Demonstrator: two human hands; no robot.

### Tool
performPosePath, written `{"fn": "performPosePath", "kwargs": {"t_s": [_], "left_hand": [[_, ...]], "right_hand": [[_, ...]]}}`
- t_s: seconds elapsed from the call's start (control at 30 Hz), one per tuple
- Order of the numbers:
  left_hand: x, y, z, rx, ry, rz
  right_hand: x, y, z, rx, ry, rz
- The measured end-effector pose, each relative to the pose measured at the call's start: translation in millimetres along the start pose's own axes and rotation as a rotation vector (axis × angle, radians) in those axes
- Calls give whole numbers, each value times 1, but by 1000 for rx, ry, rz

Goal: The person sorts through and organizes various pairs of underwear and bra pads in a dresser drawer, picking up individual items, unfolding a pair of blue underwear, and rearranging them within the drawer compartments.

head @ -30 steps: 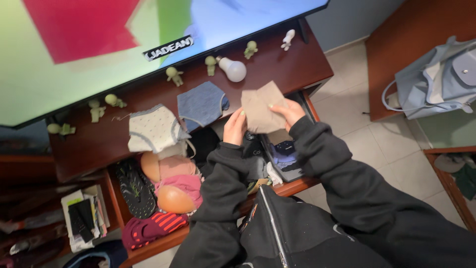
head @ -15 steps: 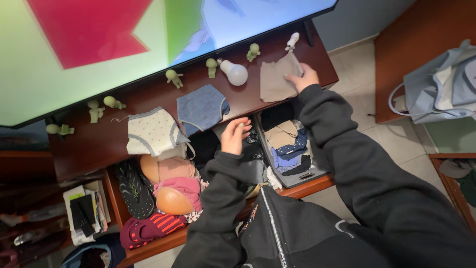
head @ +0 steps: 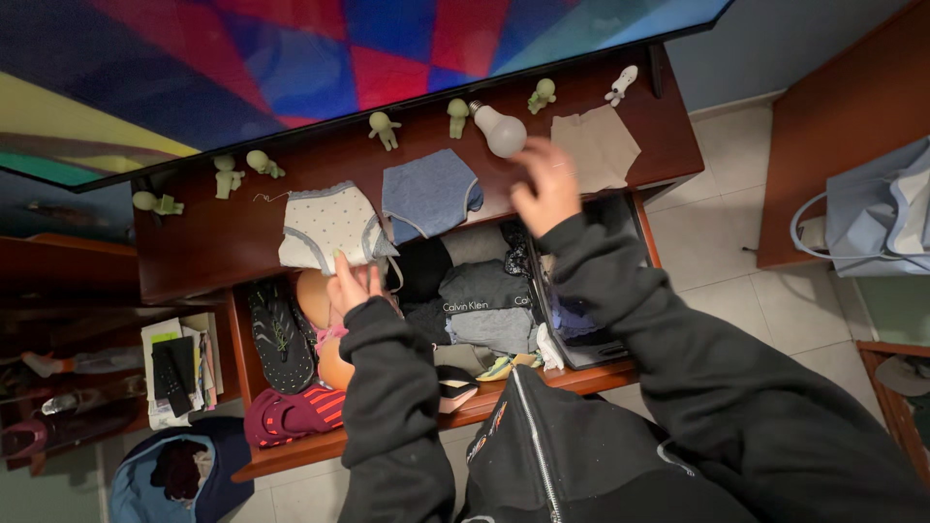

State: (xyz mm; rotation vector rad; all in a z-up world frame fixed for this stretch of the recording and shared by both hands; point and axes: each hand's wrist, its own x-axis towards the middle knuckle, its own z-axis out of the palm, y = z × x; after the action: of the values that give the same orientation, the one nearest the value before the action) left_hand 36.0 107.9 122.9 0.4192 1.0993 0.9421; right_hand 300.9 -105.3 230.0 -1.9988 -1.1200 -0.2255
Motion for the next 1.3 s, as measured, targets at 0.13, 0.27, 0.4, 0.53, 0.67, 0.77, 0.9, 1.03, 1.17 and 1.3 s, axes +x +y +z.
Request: {"fn": "performPosePath", "kwargs": {"t_s": [0.13, 0.27, 0.4, 0.53, 0.67, 0.77, 0.9, 1.03, 1.17, 1.3], "left_hand": [[44, -8, -8, -5, -73, -26], [61, -15, -12, -137, -142, -24], [46, -15, -8, -272, -243, 13], [42, -22, 10, -253, -293, -85], [35, -15, 13, -34, -305, -183], [36, -10, 11, 20, -280, -197], [30, -15, 19, 47, -271, -267], [10, -35, 27, 2, -351, -312], [5, -64, 40, -29, -444, -383], [18, -80, 41, 5, -370, -406]], "right_hand": [[1, -42, 34, 68, -202, -109], [1, -66, 44, 47, -366, -256], [1, -74, 47, -102, -439, -269], [-3, -73, 52, -269, -481, -152], [-10, -59, 55, -249, -325, -166], [-14, -42, 60, -176, -171, -179], [-1, -25, 71, 13, -120, -47], [17, -39, 83, 214, -23, 85], [43, -74, 99, 139, -77, -21], [26, -102, 104, -69, -337, -187]]}}
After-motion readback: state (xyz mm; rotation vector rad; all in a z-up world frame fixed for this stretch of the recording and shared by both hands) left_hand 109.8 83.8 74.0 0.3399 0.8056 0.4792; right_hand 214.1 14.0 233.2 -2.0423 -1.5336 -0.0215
